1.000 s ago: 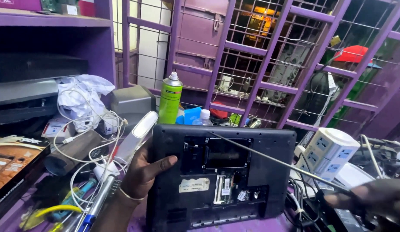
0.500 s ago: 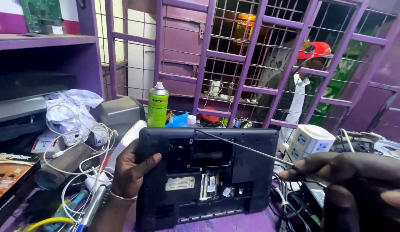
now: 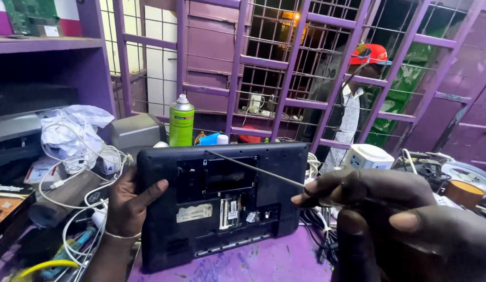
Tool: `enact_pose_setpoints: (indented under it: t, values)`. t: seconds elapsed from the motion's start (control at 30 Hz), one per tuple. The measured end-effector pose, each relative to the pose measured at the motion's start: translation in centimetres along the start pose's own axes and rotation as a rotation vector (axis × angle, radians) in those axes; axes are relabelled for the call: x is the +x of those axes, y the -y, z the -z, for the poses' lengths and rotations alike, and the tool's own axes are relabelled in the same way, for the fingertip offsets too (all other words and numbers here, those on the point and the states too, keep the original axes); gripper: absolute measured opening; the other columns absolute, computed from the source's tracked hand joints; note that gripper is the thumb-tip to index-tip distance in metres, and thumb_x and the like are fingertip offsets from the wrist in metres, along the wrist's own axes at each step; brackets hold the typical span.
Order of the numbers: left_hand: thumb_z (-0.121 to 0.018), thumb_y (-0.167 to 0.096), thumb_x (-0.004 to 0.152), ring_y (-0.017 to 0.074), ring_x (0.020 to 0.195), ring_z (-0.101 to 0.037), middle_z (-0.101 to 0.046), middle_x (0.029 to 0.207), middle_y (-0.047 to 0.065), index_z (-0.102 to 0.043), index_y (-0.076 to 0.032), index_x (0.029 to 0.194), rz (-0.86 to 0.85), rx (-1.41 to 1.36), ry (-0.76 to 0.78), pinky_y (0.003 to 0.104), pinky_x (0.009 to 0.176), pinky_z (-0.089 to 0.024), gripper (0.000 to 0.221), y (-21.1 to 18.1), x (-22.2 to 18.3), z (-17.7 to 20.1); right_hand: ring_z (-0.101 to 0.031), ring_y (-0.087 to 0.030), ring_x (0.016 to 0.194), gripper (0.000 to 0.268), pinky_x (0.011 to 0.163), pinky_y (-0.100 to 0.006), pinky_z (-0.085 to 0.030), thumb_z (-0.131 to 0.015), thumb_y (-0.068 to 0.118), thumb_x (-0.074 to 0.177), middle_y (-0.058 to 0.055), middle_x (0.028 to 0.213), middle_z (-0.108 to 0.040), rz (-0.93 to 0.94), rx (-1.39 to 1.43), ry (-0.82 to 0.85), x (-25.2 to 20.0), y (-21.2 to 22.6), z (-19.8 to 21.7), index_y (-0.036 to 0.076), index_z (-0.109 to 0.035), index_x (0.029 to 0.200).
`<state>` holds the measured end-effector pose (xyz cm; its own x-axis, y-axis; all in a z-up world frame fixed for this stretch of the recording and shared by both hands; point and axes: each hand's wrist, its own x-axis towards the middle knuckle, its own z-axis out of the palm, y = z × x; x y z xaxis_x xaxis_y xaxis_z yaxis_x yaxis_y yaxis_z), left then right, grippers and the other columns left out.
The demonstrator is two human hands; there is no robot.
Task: Disassembling a laptop by removing screws with a screwdriver and prying off the back cover at a repair station.
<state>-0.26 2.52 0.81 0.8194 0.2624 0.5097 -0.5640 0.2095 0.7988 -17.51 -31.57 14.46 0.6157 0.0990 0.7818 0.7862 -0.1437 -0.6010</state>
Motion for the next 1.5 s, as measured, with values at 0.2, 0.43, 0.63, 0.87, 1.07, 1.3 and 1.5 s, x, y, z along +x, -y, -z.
enact_pose_setpoints:
  t: [0.2,0.43,0.63,0.87,1.07,1.3,1.5]
  values:
    - [-0.075,-0.005,0.081,0.0243,0.108,-0.072,-0.076,0.116,0.013,-0.068,-0.002,0.126,-0.050,-0.020,0.042,0.036,0.097,-0.058,0.046,1.1,0.3,0.5,-0.091,-0.022,0.103,0.039,0.080,-0.021,-0.069,-0.045,-0.001,0.105,-0.016,0.125,-0.071,0.304,-0.373,-0.032,-1.0,0.7,-0.5,0.034,-0.046,0.123]
    - [-0.073,-0.001,0.081,0.0261,0.106,-0.072,-0.075,0.116,0.014,-0.066,-0.003,0.125,-0.019,-0.087,0.054,0.038,0.096,-0.059,0.045,1.1,0.1,0.2,-0.077,-0.022,0.080,0.080,0.068,-0.026,-0.060,-0.085,0.024,0.053,-0.041,0.119,-0.093,-0.728,0.424,0.117,1.9,0.7,4.3,-0.016,-0.088,0.123]
    - [-0.073,0.001,0.079,0.0265,0.101,-0.071,-0.075,0.113,0.015,-0.066,-0.002,0.126,0.034,-0.072,0.048,0.039,0.091,-0.059,0.048,0.6,0.0,0.4,-0.086,-0.025,0.073,0.024,0.059,-0.021,-0.070,-0.052,0.001,0.097,-0.024,0.091,-0.069,0.351,-0.406,-0.341,-1.0,3.4,-7.2,0.011,-0.030,0.097]
    - [-0.076,0.007,0.071,0.0286,0.100,-0.071,-0.076,0.111,0.016,-0.066,-0.003,0.122,0.122,-0.118,0.076,0.042,0.086,-0.061,0.053,0.4,0.6,1.6,-0.081,-0.022,0.114,0.015,0.091,-0.029,-0.068,-0.062,0.004,0.090,-0.018,0.118,-0.073,0.222,-0.454,0.005,-1.2,3.8,-3.5,0.011,-0.051,0.083]
    - [-0.078,-0.003,0.072,0.0253,0.105,-0.071,-0.076,0.112,0.013,-0.068,-0.002,0.121,-0.002,-0.085,0.197,0.038,0.093,-0.059,0.050,-0.9,0.3,1.5,-0.065,-0.014,0.069,0.015,0.064,-0.028,-0.054,-0.060,0.024,0.095,-0.006,0.074,-0.066,-0.006,-0.807,-0.151,-2.1,8.0,-6.2,0.021,-0.074,0.099]
    - [-0.079,0.000,0.071,0.0253,0.100,-0.072,-0.076,0.110,0.012,-0.069,-0.003,0.116,-0.006,-0.107,0.195,0.038,0.091,-0.061,0.046,-1.0,0.0,1.6,-0.089,-0.007,0.077,0.026,0.061,-0.027,-0.067,-0.068,0.033,0.088,0.010,0.096,-0.087,-0.463,-0.860,-0.284,-3.8,8.8,-7.4,0.037,-0.075,0.112]
    - [-0.079,-0.001,0.069,0.0242,0.098,-0.073,-0.077,0.109,0.012,-0.071,-0.002,0.115,-0.040,-0.096,0.215,0.037,0.090,-0.062,0.047,-1.3,0.3,1.7,-0.080,-0.010,0.067,0.026,0.061,-0.027,-0.060,-0.063,0.038,0.090,0.005,0.080,-0.082,-0.338,-0.880,-0.249,-3.7,8.6,-7.2,0.031,-0.074,0.113]
